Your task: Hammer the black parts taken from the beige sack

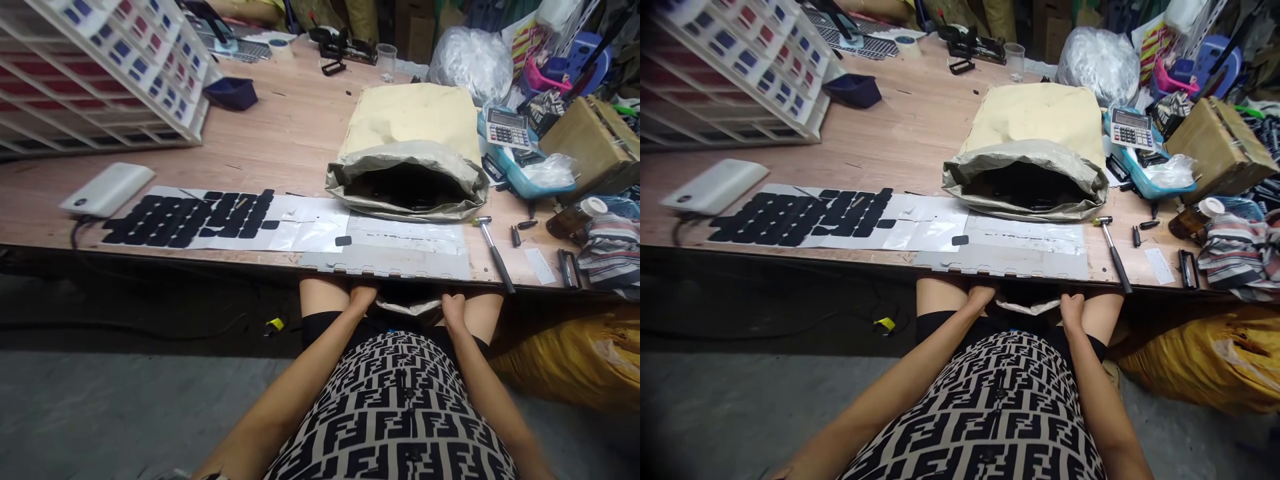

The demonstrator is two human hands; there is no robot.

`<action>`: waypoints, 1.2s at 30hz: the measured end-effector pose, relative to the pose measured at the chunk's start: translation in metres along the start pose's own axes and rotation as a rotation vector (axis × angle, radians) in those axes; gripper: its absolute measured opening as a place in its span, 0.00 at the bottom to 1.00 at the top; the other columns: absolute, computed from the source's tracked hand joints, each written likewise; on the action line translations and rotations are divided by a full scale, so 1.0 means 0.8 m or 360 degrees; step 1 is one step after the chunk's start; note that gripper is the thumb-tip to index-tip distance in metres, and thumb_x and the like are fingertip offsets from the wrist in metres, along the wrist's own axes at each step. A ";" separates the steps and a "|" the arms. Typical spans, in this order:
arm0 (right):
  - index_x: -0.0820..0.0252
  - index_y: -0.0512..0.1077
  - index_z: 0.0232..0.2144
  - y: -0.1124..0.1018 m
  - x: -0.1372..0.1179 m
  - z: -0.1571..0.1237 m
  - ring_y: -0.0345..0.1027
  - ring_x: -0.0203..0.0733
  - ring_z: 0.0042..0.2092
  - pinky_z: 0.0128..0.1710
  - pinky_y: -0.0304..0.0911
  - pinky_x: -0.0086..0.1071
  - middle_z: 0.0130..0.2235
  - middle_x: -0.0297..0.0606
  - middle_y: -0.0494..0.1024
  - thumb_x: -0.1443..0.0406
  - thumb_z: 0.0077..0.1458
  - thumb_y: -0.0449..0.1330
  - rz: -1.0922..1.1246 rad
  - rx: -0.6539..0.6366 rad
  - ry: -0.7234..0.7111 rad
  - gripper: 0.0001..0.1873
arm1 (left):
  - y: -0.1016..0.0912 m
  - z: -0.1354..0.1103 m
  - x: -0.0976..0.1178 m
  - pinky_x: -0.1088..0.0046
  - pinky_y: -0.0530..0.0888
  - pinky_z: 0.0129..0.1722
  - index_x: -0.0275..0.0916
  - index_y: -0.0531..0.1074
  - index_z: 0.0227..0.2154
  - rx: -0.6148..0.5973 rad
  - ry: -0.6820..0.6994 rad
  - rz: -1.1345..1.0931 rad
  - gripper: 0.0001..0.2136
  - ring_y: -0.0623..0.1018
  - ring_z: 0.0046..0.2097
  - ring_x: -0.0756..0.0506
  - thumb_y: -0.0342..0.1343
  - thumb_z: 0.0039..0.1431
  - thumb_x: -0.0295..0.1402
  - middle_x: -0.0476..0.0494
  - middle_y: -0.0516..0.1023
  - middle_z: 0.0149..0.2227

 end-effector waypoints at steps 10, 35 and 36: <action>0.57 0.77 0.41 -0.081 -0.063 -0.071 0.74 0.48 0.45 0.48 0.70 0.41 0.44 0.44 0.80 0.61 0.57 0.56 -0.0176 -0.0302 -0.0914 0.13 | -0.063 -0.079 0.125 0.66 0.73 0.39 0.44 0.80 0.41 -0.0488 0.0857 0.0455 0.15 0.79 0.38 0.41 0.52 0.65 0.44 0.44 0.81 0.35; 0.59 0.78 0.48 -0.143 -0.132 0.051 0.63 0.50 0.42 0.42 0.55 0.41 0.43 0.47 0.73 0.58 0.61 0.56 -0.1042 0.0872 -0.0795 0.18 | -0.065 0.056 0.242 0.69 0.73 0.41 0.38 0.79 0.46 0.0395 0.1637 0.0110 0.12 0.74 0.40 0.45 0.52 0.69 0.35 0.43 0.72 0.37; 0.59 0.77 0.48 -0.144 -0.132 0.054 0.63 0.50 0.42 0.43 0.56 0.42 0.43 0.47 0.73 0.58 0.61 0.56 -0.1031 0.0827 -0.0777 0.18 | -0.059 0.045 0.232 0.70 0.73 0.40 0.38 0.78 0.45 0.0318 0.1718 0.0109 0.11 0.73 0.39 0.46 0.52 0.69 0.34 0.44 0.71 0.36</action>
Point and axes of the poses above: each hand's wrist, its own z-axis towards the middle knuckle, its own y-axis out of the palm, x = y × z, the point moved 3 cm from there along z, towards the middle knuckle
